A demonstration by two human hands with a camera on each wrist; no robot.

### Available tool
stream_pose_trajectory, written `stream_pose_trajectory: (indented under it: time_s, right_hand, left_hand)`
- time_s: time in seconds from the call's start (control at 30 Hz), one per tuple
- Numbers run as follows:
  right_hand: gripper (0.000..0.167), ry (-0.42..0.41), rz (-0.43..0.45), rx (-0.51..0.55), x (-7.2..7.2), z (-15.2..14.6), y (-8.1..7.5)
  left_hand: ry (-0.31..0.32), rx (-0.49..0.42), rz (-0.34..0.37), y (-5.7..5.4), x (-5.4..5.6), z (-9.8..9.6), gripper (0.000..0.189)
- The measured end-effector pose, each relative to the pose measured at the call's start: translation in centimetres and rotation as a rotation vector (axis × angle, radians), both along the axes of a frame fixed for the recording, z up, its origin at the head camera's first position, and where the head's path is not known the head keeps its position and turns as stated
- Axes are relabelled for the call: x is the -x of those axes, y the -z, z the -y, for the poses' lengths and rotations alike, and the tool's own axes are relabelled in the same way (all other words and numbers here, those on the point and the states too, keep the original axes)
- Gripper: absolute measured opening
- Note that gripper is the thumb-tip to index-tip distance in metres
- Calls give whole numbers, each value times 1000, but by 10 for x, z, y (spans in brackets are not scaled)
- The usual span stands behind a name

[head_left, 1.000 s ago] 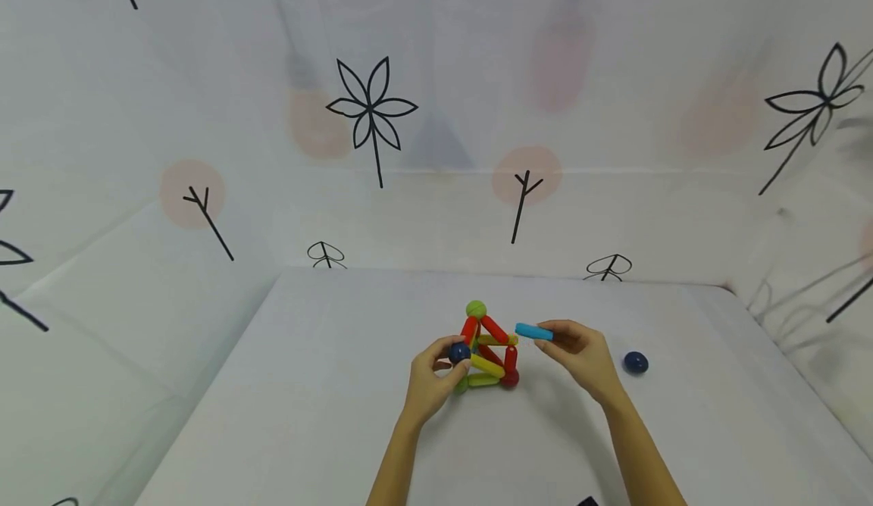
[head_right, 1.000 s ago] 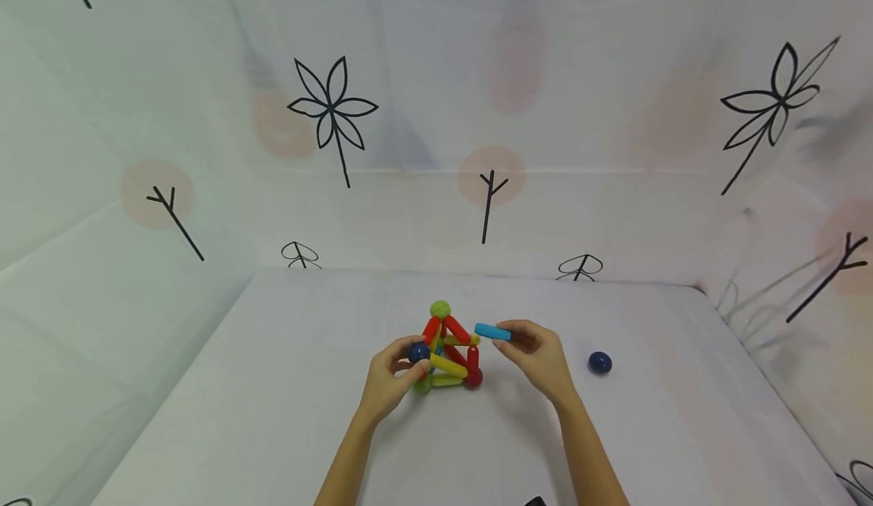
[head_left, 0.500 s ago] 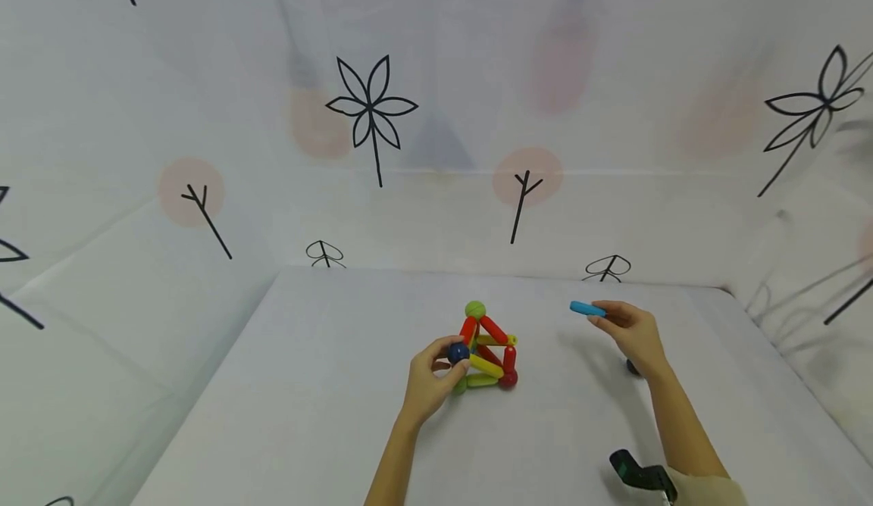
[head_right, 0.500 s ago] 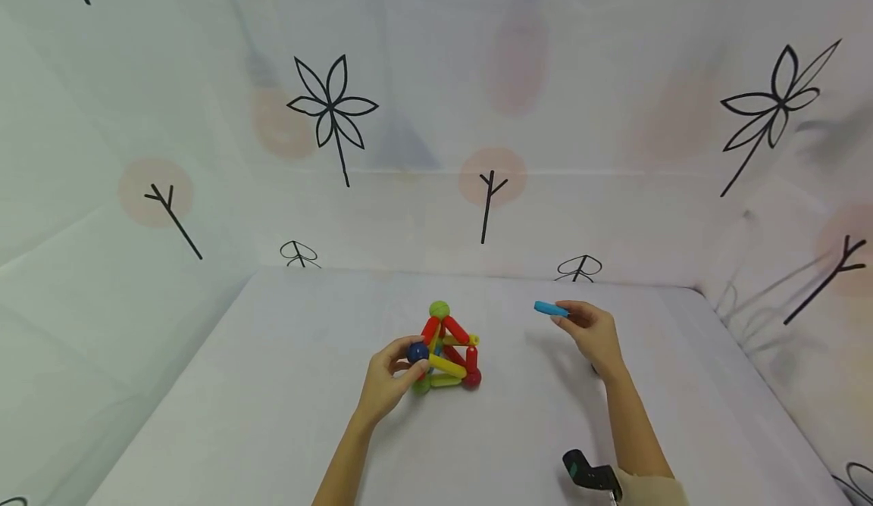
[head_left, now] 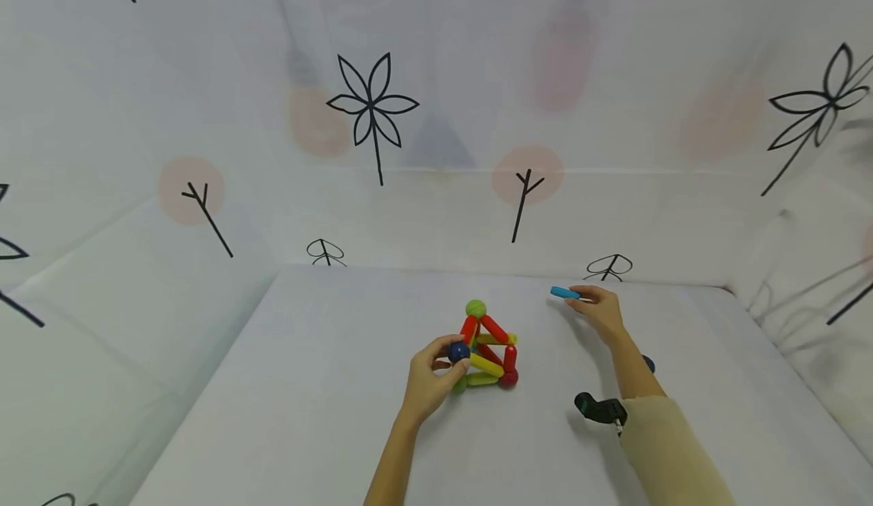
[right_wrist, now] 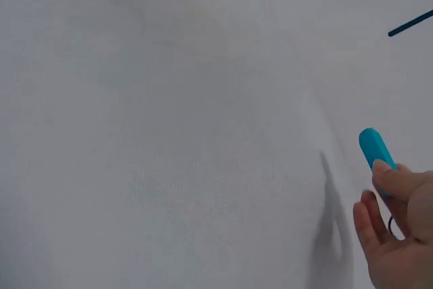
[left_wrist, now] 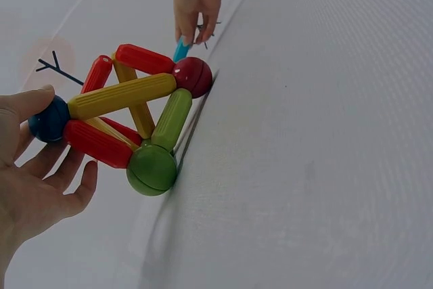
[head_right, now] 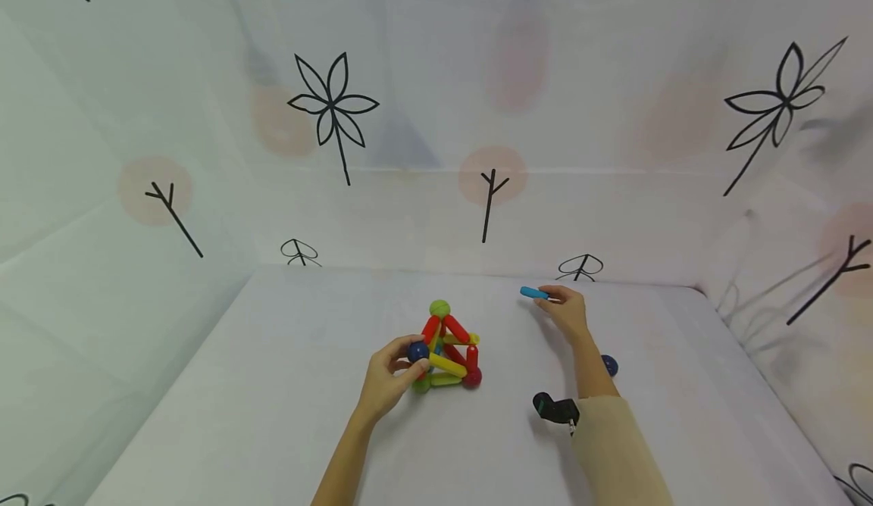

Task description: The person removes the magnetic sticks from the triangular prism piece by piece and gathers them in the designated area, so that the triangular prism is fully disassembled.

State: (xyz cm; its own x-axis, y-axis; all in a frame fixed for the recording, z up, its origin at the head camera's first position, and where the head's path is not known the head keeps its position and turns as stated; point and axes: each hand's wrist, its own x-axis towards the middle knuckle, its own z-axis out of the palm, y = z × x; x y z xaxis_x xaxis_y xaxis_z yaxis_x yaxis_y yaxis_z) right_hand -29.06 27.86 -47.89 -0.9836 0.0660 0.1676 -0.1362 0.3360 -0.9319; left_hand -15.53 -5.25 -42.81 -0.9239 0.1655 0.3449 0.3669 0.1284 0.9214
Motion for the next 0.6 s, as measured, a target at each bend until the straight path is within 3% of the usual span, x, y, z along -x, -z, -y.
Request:
stream_pose_trajectory:
  time_s: [0.3,0.6]
  right_hand:
    - [38,32,142,-89,12,2,5]
    - [38,-6,164,-173,14,3,6]
  left_hand:
    - [5,1,-6,1,-1,-1,32]
    - [8,4,-11,-1,-1,0,31]
